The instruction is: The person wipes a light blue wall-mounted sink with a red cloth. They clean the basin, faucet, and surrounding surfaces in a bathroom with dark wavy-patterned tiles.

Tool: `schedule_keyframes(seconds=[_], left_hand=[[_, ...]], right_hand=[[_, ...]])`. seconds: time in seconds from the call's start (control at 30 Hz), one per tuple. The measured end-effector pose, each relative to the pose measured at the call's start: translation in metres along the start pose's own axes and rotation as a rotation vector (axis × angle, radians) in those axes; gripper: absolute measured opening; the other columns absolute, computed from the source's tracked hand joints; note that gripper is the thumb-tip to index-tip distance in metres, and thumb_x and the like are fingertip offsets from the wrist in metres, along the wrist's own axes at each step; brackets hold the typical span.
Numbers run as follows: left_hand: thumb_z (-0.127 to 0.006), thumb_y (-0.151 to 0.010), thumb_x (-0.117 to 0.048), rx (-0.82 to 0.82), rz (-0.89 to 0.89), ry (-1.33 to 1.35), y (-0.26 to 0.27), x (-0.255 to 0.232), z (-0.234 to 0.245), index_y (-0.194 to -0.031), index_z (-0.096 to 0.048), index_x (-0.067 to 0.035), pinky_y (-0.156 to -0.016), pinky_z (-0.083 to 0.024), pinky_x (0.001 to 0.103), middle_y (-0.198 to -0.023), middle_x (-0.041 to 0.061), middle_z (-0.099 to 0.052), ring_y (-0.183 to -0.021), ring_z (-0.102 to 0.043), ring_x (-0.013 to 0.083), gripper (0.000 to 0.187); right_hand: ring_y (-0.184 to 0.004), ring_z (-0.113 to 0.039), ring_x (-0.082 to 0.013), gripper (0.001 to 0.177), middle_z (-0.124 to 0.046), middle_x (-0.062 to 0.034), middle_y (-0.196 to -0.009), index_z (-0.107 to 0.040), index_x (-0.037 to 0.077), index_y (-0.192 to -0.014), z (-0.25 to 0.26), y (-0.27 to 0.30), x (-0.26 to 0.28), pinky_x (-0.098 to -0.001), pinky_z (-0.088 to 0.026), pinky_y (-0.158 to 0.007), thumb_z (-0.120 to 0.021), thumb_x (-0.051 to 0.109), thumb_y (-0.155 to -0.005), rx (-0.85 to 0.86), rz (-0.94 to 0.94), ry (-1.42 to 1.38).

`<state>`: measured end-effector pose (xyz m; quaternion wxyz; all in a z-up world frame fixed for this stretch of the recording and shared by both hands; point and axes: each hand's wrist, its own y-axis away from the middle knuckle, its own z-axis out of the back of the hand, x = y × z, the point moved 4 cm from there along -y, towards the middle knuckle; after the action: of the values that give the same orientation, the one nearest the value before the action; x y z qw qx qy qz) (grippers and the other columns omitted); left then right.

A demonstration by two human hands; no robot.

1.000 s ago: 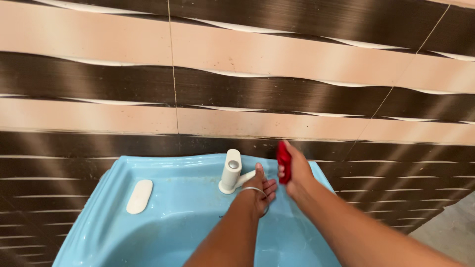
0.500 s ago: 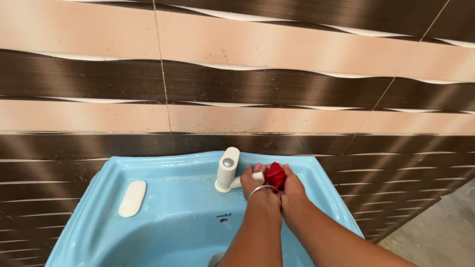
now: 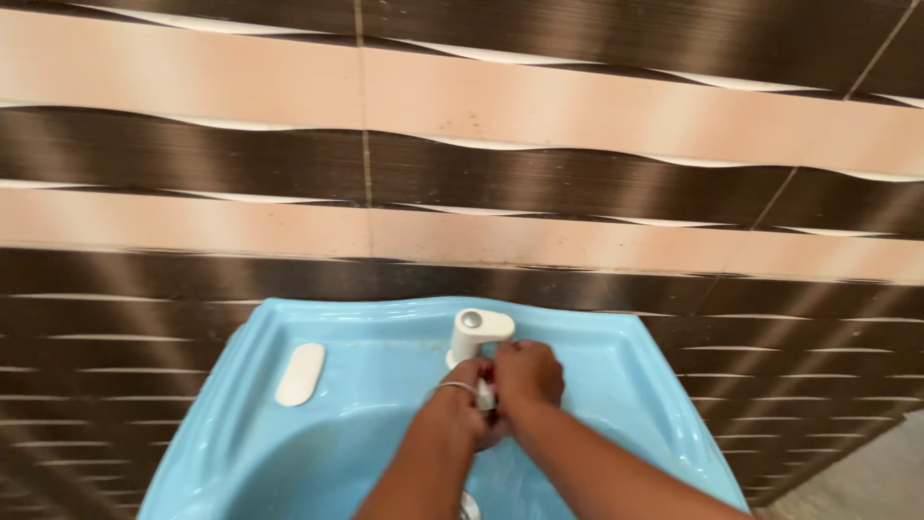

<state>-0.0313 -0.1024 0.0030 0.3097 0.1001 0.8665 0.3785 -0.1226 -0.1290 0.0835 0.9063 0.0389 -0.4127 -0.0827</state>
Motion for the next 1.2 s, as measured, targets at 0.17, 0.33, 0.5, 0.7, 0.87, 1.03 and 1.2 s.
schedule_keyframes(seconds=[0.17, 0.33, 0.5, 0.7, 0.87, 1.03, 1.2], left_hand=[[-0.061, -0.09, -0.051, 0.074, 0.103, -0.638, 0.045, -0.046, 0.053, -0.059, -0.046, -0.018, -0.032, -0.024, 0.018, -0.046, -0.006, -0.043, -0.034, -0.031, 0.0036, 0.047], [-0.056, -0.093, -0.042, -0.061, -0.136, -0.67, 0.039, -0.067, 0.064, -0.067, -0.057, -0.014, -0.035, -0.028, 0.021, -0.053, -0.001, -0.053, -0.038, -0.039, 0.0076, 0.038], [-0.051, -0.083, -0.072, -0.137, -0.021, -0.592, 0.024, -0.11, 0.07, -0.07, -0.058, -0.009, -0.035, -0.025, 0.022, -0.053, 0.001, -0.051, -0.037, -0.036, 0.0108, 0.064], [-0.081, -0.09, -0.035, -0.007, 0.066, -0.371, 0.019, -0.149, 0.084, -0.084, -0.059, -0.002, -0.049, -0.052, 0.022, -0.071, 0.004, -0.061, -0.052, -0.056, 0.0111, 0.039], [-0.086, -0.08, -0.027, 0.095, -0.242, -0.638, 0.027, -0.146, 0.08, -0.097, -0.074, -0.007, -0.065, -0.061, 0.026, -0.082, 0.002, -0.074, -0.068, -0.069, 0.0112, 0.029], [-0.084, -0.078, -0.046, -0.238, -0.507, -1.445, 0.069, -0.148, 0.071, -0.106, -0.078, -0.013, -0.079, -0.063, 0.035, -0.096, 0.01, -0.076, -0.083, -0.072, 0.0228, 0.044], [-0.095, -0.07, -0.038, -0.422, -0.707, -1.713, 0.117, -0.135, 0.052, -0.111, -0.079, -0.014, -0.094, -0.057, 0.036, -0.11, 0.011, -0.076, -0.102, -0.072, 0.0262, 0.05]], right_hand=[[-0.094, -0.069, -0.0394, 0.041, -0.076, -0.012, -0.101, -0.075, 0.013, -0.102, -0.023, 0.063, 0.015, -0.0509, -0.053, -0.082, -0.048, 0.043, -0.099, -0.02, 0.377, 0.062], [-0.078, -0.067, -0.0262, 0.035, -0.072, -0.0119, -0.094, -0.071, 0.009, -0.103, -0.053, 0.045, 0.004, -0.0398, -0.051, -0.061, -0.043, 0.03, -0.097, 0.449, -0.241, -0.542], [-0.066, -0.056, -0.019, 0.029, -0.071, -0.0119, -0.094, -0.067, 0.008, -0.106, -0.068, 0.04, 0.007, -0.0277, -0.041, -0.047, -0.044, 0.023, -0.097, 0.781, -0.393, -0.692], [-0.07, -0.06, -0.0195, 0.018, -0.067, -0.0111, -0.092, -0.059, 0.01, -0.108, -0.073, 0.053, 0.02, -0.0282, -0.041, -0.047, -0.049, 0.022, -0.099, 0.895, -0.319, -0.682], [-0.069, -0.06, -0.0187, 0.022, -0.07, -0.0119, -0.093, -0.06, 0.011, -0.107, -0.089, 0.046, 0.031, -0.0272, -0.039, -0.045, -0.043, 0.023, -0.099, 0.971, -0.32, -0.774], [-0.057, -0.058, -0.0145, 0.027, -0.074, -0.0074, -0.087, -0.065, 0.005, -0.108, -0.086, 0.032, 0.008, -0.0255, -0.03, -0.041, -0.047, 0.025, -0.1, 0.698, -0.317, -0.573], [-0.057, -0.062, -0.0215, 0.025, -0.072, -0.0152, -0.081, -0.071, 0.004, -0.095, -0.018, 0.042, -0.013, -0.0348, -0.049, -0.048, -0.055, 0.024, -0.093, -0.003, -0.182, -0.758]])
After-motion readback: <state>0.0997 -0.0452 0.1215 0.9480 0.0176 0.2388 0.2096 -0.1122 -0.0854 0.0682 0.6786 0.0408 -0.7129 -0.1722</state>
